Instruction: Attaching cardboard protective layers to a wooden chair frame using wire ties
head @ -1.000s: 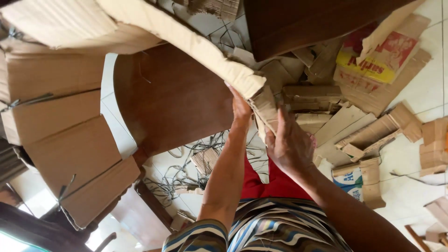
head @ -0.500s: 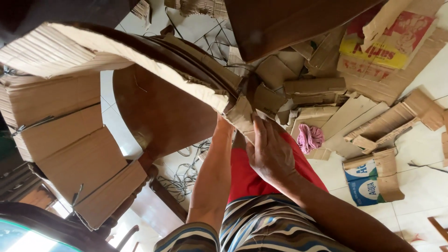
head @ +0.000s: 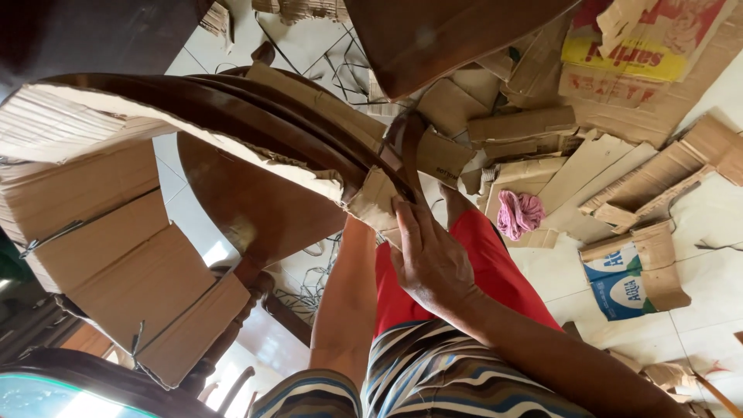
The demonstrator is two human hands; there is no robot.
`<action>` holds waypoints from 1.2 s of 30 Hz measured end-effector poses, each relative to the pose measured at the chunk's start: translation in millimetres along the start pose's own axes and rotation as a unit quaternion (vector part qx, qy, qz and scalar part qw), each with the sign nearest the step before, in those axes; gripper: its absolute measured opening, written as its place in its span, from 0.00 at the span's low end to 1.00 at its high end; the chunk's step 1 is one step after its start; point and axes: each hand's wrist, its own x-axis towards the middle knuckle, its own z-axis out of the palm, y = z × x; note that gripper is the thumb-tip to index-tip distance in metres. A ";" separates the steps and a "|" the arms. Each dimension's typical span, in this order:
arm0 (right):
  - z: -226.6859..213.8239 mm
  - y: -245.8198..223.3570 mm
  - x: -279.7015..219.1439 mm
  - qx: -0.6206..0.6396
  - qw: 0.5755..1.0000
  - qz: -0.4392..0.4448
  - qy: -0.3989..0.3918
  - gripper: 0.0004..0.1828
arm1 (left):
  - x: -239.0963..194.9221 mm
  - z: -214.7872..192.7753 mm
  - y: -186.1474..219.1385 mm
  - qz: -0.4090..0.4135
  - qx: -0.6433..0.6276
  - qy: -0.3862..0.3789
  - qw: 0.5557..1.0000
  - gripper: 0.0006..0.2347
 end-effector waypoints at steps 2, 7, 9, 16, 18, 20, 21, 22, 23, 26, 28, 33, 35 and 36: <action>7.3 4.0 -2.0 -0.006 1.000 0.000 -0.003 0.28 | -1.0 -3.7 -5.1 -0.004 0.005 0.000 1.000 0.43; 5.7 2.9 -3.4 -0.006 1.000 0.013 -0.023 0.28 | 0.9 -5.8 -12.7 -0.006 0.015 -0.005 1.000 0.43; 9.3 3.8 -5.5 -0.005 1.000 0.011 -0.020 0.30 | -1.3 -9.3 -15.2 -0.009 0.019 -0.004 1.000 0.43; 4.1 3.3 -3.2 -0.004 0.999 0.011 -0.031 0.30 | 3.5 -14.0 -20.5 -0.010 0.028 -0.005 1.000 0.42; 2.2 3.8 -2.1 -0.008 0.998 0.016 -0.053 0.32 | 5.7 -12.4 -22.6 -0.011 0.030 -0.007 0.999 0.42; 4.7 3.7 -3.6 -0.007 0.998 0.018 -0.055 0.32 | 6.1 -12.8 -22.2 -0.012 0.033 -0.007 0.999 0.42; 6.0 4.2 -4.0 -0.008 0.998 0.018 -0.057 0.33 | 7.0 -12.3 -21.5 -0.012 0.034 -0.008 0.999 0.41; 8.1 5.4 -5.5 -0.008 0.998 0.019 -0.057 0.33 | 8.1 -11.8 -21.8 -0.012 0.035 -0.009 0.999 0.41; 9.6 6.3 -7.3 -0.014 0.998 0.019 -0.058 0.33 | 8.3 -11.5 -22.4 -0.012 0.036 -0.010 0.999 0.41; 11.0 7.2 -10.8 -0.022 0.998 0.018 -0.064 0.32 | 9.7 -9.7 -21.1 -0.011 0.039 -0.013 0.999 0.41; 10.7 8.2 -10.3 -0.023 0.997 0.018 -0.068 0.32 | 11.7 -8.1 -18.3 -0.010 0.040 -0.016 0.999 0.41; 12.4 6.9 -10.6 -0.004 0.998 0.014 -0.054 0.30 | 14.9 -8.6 -12.5 -0.007 0.045 -0.019 0.999 0.40; 9.2 6.2 -8.1 -0.008 0.999 0.014 -0.050 0.30 | 16.7 -9.3 -13.1 -0.007 0.048 -0.019 0.999 0.40; 7.7 5.4 -7.5 -0.011 0.999 0.013 -0.046 0.30 | 17.2 -10.1 -14.2 -0.007 0.050 -0.019 0.999 0.40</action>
